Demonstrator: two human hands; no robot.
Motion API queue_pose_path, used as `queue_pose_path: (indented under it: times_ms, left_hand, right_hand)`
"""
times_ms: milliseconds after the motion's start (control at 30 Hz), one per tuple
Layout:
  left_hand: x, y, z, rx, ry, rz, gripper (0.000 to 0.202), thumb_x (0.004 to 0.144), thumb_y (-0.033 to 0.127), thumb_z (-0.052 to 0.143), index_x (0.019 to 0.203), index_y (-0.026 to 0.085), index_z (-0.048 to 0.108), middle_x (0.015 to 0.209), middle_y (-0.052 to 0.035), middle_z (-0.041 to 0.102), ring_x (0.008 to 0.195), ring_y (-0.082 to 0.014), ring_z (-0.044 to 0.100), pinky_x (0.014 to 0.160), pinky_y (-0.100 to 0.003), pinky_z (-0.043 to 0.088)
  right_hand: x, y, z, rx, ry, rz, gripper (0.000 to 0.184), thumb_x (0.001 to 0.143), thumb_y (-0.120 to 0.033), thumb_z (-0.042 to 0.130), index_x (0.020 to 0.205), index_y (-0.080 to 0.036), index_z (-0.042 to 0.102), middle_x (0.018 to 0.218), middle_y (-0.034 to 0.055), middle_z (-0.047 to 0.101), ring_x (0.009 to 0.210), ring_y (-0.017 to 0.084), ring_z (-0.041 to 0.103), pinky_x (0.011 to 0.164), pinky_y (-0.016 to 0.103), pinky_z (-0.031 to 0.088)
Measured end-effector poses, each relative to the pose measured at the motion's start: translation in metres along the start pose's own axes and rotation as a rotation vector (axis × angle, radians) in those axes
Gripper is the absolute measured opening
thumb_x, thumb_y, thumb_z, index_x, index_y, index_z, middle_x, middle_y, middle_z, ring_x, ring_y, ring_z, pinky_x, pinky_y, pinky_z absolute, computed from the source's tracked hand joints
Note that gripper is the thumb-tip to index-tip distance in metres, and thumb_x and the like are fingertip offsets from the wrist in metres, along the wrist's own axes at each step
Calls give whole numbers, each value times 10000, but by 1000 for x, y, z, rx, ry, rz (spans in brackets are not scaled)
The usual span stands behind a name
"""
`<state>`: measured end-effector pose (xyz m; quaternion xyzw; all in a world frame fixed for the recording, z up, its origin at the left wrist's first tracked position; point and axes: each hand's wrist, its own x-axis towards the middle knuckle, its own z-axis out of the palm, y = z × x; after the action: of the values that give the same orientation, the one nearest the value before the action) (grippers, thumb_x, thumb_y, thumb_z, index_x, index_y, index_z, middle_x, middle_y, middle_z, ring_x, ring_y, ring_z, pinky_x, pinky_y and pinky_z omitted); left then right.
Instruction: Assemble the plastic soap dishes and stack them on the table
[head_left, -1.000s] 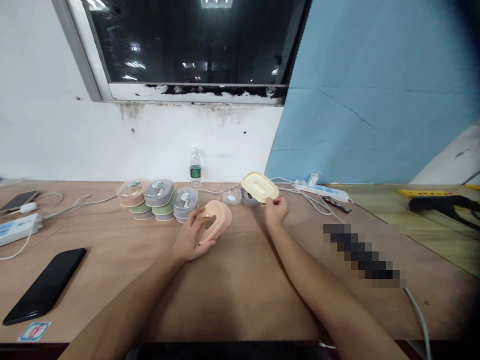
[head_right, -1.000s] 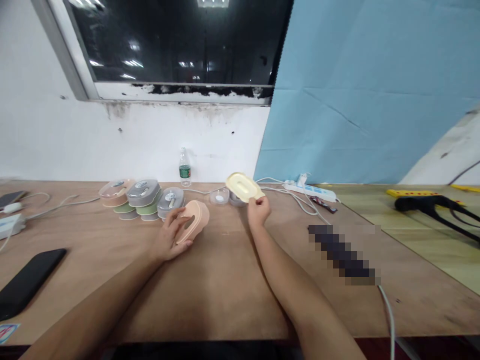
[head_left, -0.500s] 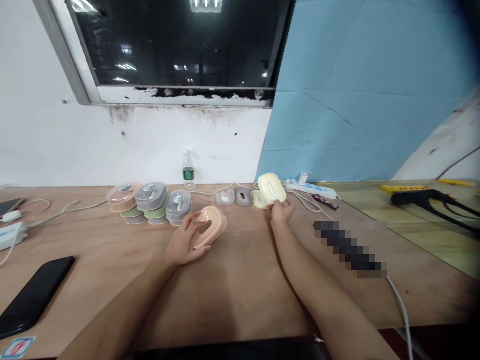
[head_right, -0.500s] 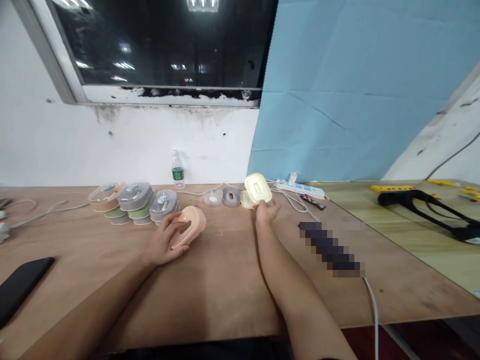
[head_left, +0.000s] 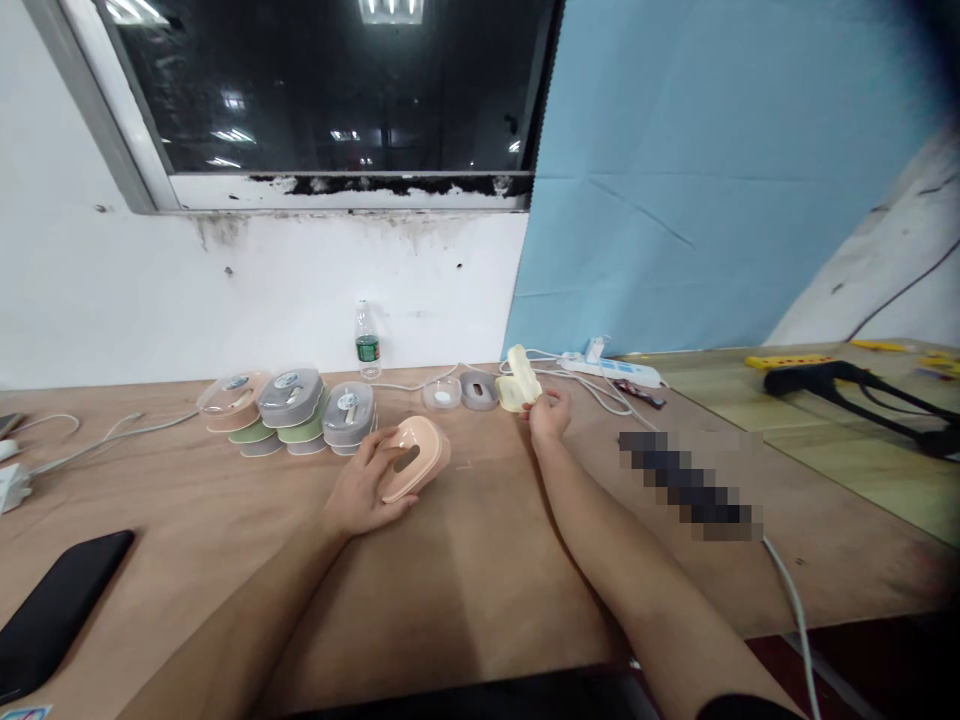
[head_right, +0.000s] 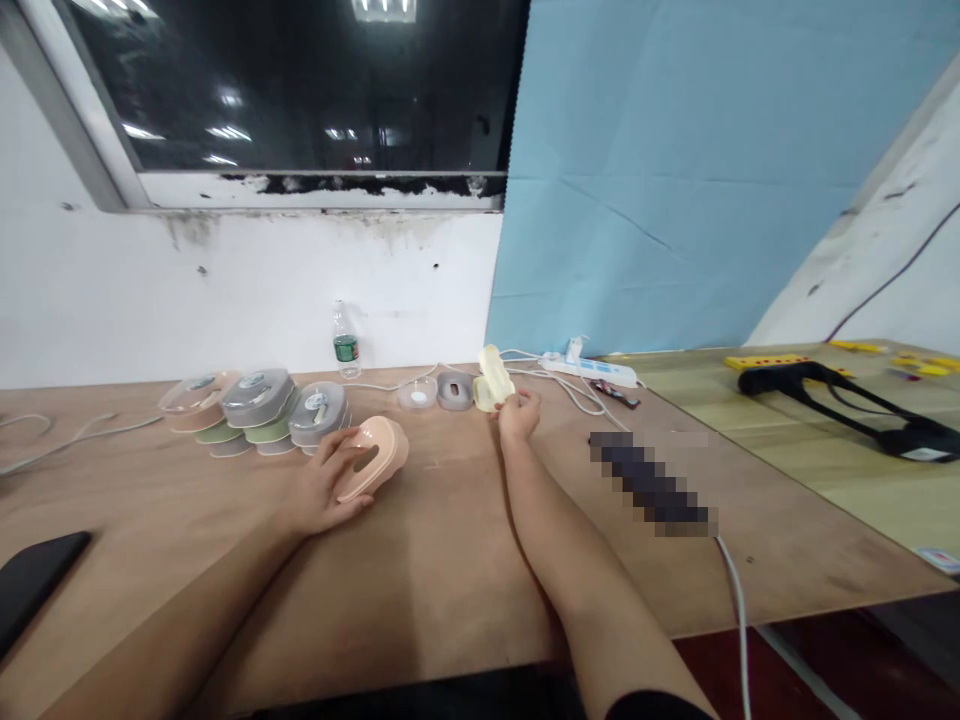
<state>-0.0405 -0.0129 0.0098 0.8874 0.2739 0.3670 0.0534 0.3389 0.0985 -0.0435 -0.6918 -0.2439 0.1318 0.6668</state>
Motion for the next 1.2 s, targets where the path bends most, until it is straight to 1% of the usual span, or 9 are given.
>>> queue_pose_path:
  times_ms: [200,400,567,667,800,867,933,1033,1200]
  left_hand:
    - [-1,-1,0,-5,-23,-24,620,776,464,676,1315,237,468,1391,-143,364,1289,-312,430,1032,-468,431]
    - [-1,-2,0,-15,-29,-30,635,760,475,690,1308,243,469,1390,-147,371,1280,-323,440,1029,-478,428]
    - [-1,-2,0,-21,-38,-36,629,763,477,688,1306,246,468,1386,-145,373,1282,-321,436,1028,-473,428]
    - [-1,-1,0,-26,-38,-46,625,764,484,685,1304,248,475,1384,-143,379,1280,-321,440,1028,-477,430]
    - [-1,-1,0,-18,-41,-39,633,769,490,680,1310,238,468,1387,-147,375,1290,-313,433,1035,-469,428]
    - [-1,-2,-1,-15,-41,-34,633,766,489,683,1302,228,469,1381,-152,377,1290,-312,431,1034,-465,429]
    - [-1,-2,-1,-15,-38,-37,628,764,487,686,1294,225,476,1377,-153,380,1285,-313,436,1029,-465,432]
    - [0,-1,-1,-22,-42,-44,619,762,482,687,1292,232,484,1375,-147,388,1281,-315,442,1027,-464,435]
    - [-1,-2,1,-26,-38,-54,628,761,492,684,1304,245,488,1380,-137,387,1277,-310,448,1032,-463,434]
  right_hand:
    - [-2,-4,-1,-71,-28,-52,286,765,-282,467,911,-127,658,626,31,657,414,146,567,447,241,435]
    - [-5,-5,-2,-200,-67,-169,282,767,-287,454,806,-143,693,635,52,673,550,177,609,547,253,457]
    - [-7,-6,-2,-363,-120,-262,242,739,-294,490,731,-161,691,690,67,677,684,201,594,645,271,453]
    - [-9,-11,-2,-403,-110,-293,246,741,-298,499,776,-165,704,779,79,681,738,207,575,720,292,449]
    - [-3,-15,-10,-519,11,-423,334,753,-276,500,1000,-170,699,997,116,640,954,250,543,893,374,414]
    - [5,-13,-17,-601,24,-402,401,756,-271,514,1117,-189,669,1135,137,590,1074,290,499,954,440,375]
    - [13,-9,-23,-678,-35,-313,436,767,-260,513,1180,-214,645,1206,144,552,1122,316,473,971,488,353]
    - [21,-3,-26,-724,-153,-276,408,781,-223,508,1160,-233,656,1203,128,544,1101,291,493,976,469,358]
    - [21,1,-21,-683,-232,-403,251,806,-247,529,974,-185,704,1097,109,558,985,226,538,926,363,408]
